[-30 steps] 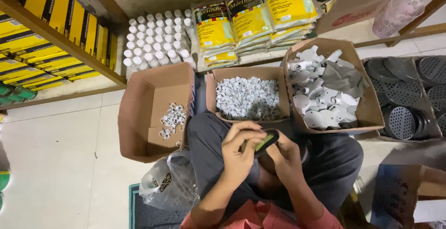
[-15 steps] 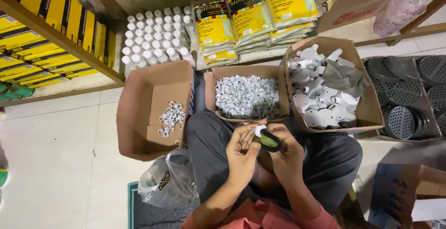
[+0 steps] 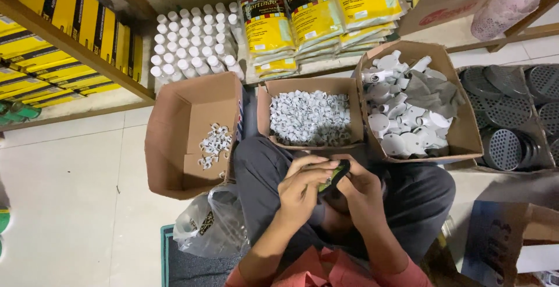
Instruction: The person sits on the floor and repeatedly wipes small white plastic parts with a green cloth. They pick each part from a central box, wipe it, and place it into a box on the left.
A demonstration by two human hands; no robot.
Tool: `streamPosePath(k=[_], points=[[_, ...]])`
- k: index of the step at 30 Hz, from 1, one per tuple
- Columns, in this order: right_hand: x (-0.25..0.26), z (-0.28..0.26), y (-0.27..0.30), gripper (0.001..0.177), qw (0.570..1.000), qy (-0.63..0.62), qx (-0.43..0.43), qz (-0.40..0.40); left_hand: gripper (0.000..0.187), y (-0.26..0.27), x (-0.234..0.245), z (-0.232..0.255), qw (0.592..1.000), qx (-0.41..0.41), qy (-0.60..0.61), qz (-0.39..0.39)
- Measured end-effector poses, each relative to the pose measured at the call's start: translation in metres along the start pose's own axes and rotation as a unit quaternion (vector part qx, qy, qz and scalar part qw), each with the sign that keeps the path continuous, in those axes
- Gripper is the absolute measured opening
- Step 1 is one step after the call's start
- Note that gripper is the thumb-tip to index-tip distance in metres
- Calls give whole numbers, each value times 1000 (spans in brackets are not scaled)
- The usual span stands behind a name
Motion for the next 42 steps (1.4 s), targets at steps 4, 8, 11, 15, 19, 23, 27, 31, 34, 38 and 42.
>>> streamPosePath(k=[4,8,11,15,19,23,27,31,34,38,42], points=[[-4,-5,-2,26,999,-28,-17,-14,8,-3,0,-2,999,-3,29,-20],[-5,-2,-3,21,999,-35,-15,-31,5,2,1,-15,994,28,105,-7],[-7,-7,-5,17,998,-33,-7,-52,13,-5,5,-11,994,33,103,-7],[7,21,-5,17,993,-82,4,-80,22,-15,2,2,996,10,79,-48],[-2,-6,-10,20,995,-51,51,-72,21,-16,1,0,996,17,71,-41],[-8,-7,-8,31,992,-74,55,-84,18,-4,0,-10,998,25,47,-24],[-18,-21,-5,34,992,-88,51,-80,16,8,-2,-16,997,50,53,-8],[-19,-11,-5,24,994,-80,46,-64,12,1,4,-16,994,72,78,4],[-11,8,-7,25,990,-127,44,-46,14,10,3,-22,991,96,90,5],[-13,21,-12,23,993,-102,56,-35,11,18,8,-31,989,126,76,20],[-32,36,-16,14,998,6,6,-66,16,29,22,-45,978,196,48,55]])
Point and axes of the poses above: each hand's wrist, its own y-axis away from the middle knuckle, its own x-axis out of the back of the hand, z = x × y, the point moved 7 cm from there along -y, towards the middle knuckle
